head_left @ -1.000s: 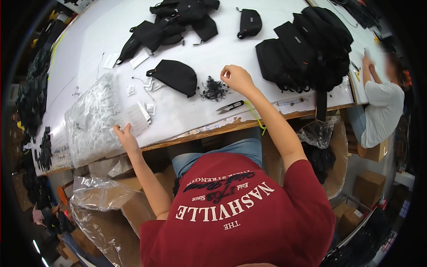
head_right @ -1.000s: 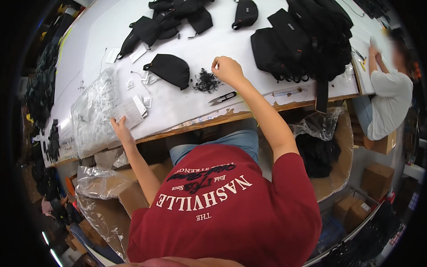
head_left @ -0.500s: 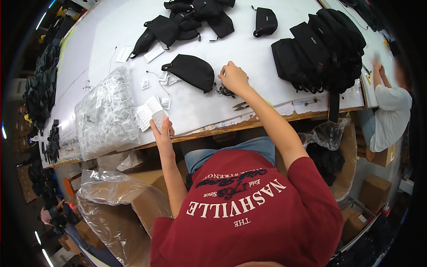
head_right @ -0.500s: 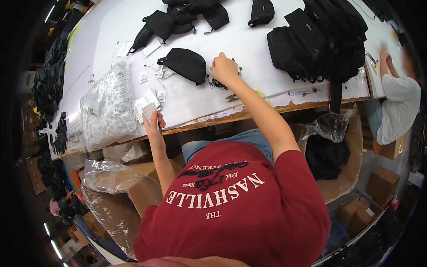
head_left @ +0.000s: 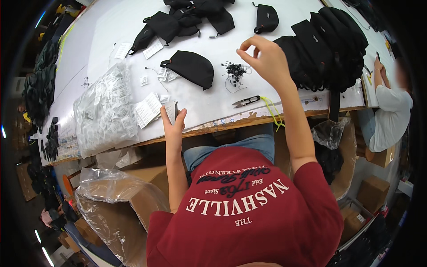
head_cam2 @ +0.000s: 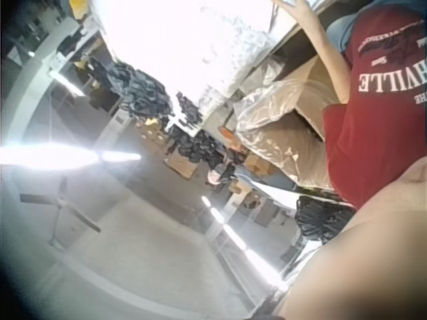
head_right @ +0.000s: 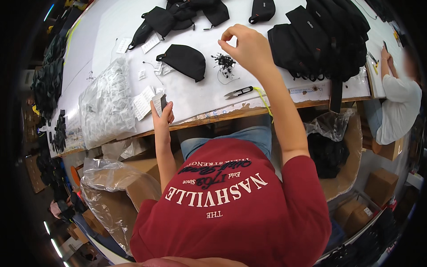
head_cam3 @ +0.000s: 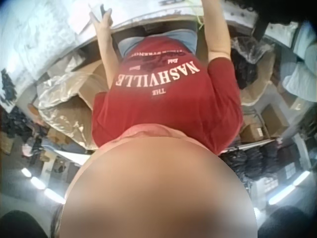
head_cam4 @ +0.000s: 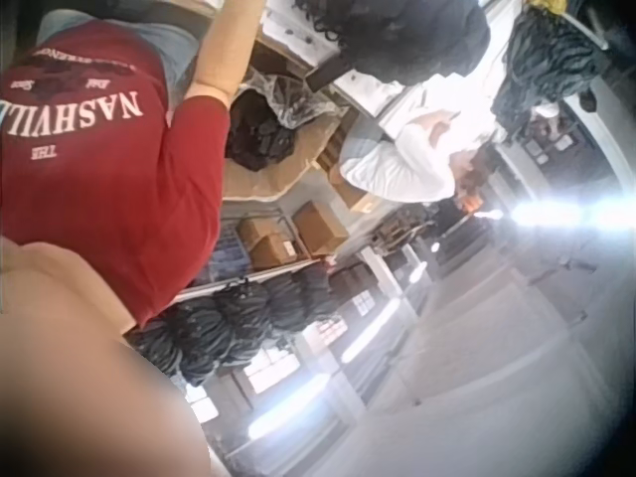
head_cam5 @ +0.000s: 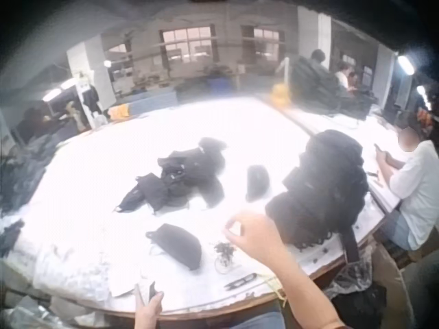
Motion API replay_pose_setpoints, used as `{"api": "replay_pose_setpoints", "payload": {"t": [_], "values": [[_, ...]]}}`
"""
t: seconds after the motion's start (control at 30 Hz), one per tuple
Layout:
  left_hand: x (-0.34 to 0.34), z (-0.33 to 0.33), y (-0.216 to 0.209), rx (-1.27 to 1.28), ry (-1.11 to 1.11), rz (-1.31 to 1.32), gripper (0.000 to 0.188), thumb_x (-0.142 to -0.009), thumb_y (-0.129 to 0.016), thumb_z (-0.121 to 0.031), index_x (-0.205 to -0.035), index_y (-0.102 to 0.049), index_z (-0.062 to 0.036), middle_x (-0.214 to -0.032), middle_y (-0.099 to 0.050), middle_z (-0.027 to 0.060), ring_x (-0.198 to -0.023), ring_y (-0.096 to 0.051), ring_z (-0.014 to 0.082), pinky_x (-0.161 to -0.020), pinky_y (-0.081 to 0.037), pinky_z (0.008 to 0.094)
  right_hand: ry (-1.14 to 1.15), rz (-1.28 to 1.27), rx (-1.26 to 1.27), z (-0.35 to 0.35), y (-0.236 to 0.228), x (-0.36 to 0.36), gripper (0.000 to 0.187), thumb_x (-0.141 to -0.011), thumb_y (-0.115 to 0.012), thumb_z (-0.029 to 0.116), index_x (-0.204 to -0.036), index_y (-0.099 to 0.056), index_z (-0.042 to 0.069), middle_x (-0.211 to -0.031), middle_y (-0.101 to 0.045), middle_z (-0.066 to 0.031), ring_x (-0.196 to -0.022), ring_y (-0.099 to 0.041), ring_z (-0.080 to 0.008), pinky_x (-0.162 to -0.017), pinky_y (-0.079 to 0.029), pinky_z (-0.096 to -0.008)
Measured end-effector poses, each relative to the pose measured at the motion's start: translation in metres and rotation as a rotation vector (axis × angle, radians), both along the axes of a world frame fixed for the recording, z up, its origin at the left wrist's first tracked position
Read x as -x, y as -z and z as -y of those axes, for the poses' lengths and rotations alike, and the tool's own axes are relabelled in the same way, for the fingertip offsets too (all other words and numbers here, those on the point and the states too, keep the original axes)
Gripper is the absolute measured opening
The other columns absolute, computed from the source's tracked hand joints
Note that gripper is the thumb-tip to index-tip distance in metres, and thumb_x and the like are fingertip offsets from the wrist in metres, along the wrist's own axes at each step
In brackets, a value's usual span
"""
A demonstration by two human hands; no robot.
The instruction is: Attaching labels or tags to small black pouches and organizing them on a workbench.
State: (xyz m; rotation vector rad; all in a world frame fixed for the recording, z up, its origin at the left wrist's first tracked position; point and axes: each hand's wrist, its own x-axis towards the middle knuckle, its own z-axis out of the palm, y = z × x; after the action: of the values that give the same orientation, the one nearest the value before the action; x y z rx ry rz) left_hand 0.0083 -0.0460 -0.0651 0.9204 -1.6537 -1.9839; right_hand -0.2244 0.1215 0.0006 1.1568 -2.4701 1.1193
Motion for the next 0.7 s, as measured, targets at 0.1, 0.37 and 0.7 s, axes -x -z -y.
{"api": "replay_pose_setpoints", "payload": {"t": [0.1, 0.37, 0.7], "values": [[0.008, 0.0, 0.001, -0.054, -0.028, 0.002, 0.036, -0.085, -0.06, -0.011, -0.116, -0.042, -0.0061, -0.067, -0.04, -0.0039, -0.052, -0.031, 0.0034, -0.048, -0.026, 0.0197, 0.032, -0.033, 0.111, 0.005, -0.005, 0.001, 0.013, -0.079, -0.069, 0.021, -0.077, -0.063, 0.009, -0.078, -0.062, 0.0016, -0.053, -0.052, -0.0109, -0.05, -0.039, -0.024], [0.009, -0.009, -0.001, -0.066, 0.038, 0.025, 0.037, -0.086, -0.059, -0.011, -0.117, -0.04, -0.0052, -0.067, -0.041, -0.0029, -0.053, -0.034, 0.0044, -0.048, -0.027, 0.0205, 0.144, -0.132, 0.24, 0.003, -0.022, 0.002, 0.013, -0.078, -0.068, 0.023, -0.077, -0.064, 0.011, -0.08, -0.062, 0.003, -0.053, -0.054, -0.0109, -0.05, -0.042, -0.0259], [0.013, -0.017, 0.0, -0.005, 0.205, 0.046, 0.035, -0.087, -0.061, -0.02, -0.113, -0.04, -0.0098, -0.077, -0.044, -0.0027, -0.062, -0.036, 0.0048, -0.053, -0.03, 0.0197, 0.154, -0.202, 0.163, -0.005, -0.011, 0.008, 0.01, -0.077, -0.069, 0.018, -0.075, -0.064, 0.01, -0.076, -0.063, 0.0039, -0.049, -0.052, -0.0089, -0.046, -0.039, -0.0219]]}}
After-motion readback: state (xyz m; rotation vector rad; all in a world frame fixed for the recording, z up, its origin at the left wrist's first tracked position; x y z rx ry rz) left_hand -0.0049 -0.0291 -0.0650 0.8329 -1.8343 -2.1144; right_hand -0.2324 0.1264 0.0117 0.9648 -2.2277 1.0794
